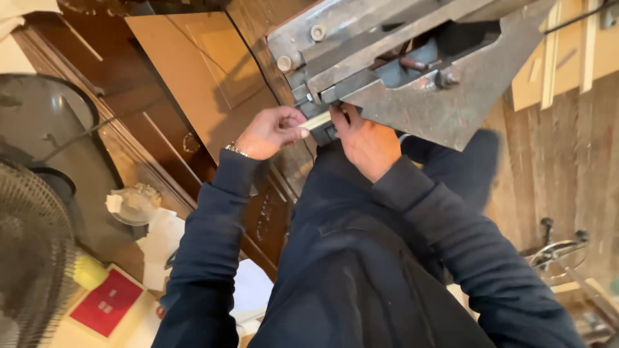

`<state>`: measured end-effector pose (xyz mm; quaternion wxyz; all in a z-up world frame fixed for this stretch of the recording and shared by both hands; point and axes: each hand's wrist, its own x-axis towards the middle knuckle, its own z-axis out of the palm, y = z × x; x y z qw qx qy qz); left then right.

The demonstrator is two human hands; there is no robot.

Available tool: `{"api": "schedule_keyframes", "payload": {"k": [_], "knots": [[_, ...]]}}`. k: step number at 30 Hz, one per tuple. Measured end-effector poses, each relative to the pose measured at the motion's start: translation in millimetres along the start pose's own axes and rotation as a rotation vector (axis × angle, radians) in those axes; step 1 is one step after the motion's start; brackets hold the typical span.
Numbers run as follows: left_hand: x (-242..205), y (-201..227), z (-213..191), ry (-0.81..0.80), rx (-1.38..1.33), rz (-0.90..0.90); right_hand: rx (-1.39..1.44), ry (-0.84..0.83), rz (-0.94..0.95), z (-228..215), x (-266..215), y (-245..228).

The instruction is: Measuring, cutting wooden mouldings with a miter saw, and joining corners using an underpinner to construct a picture frame.

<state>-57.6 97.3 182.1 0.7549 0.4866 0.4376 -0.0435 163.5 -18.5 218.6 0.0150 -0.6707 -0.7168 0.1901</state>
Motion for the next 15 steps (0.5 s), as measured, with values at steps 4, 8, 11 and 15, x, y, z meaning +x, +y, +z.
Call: {"api": "schedule_keyframes", "payload": {"k": [4,8,11,15], "knots": [[1.8,1.3,-1.5,0.034,0.037,0.016,0.110,0.056,-0.023,-2.1,6.7,1.7],[-1.5,4.6,0.9,0.050,0.021,0.018,0.046,0.072,-0.050,-3.3,2.4,-0.6],[1.3,-4.4,-0.4,0.042,-0.004,-0.016,-0.021,0.111,-0.035,-1.0,4.4,-2.3],[-1.1,-2.7,1.7,0.061,0.030,0.010,0.069,0.035,0.008,-1.2,3.8,-5.1]]}}
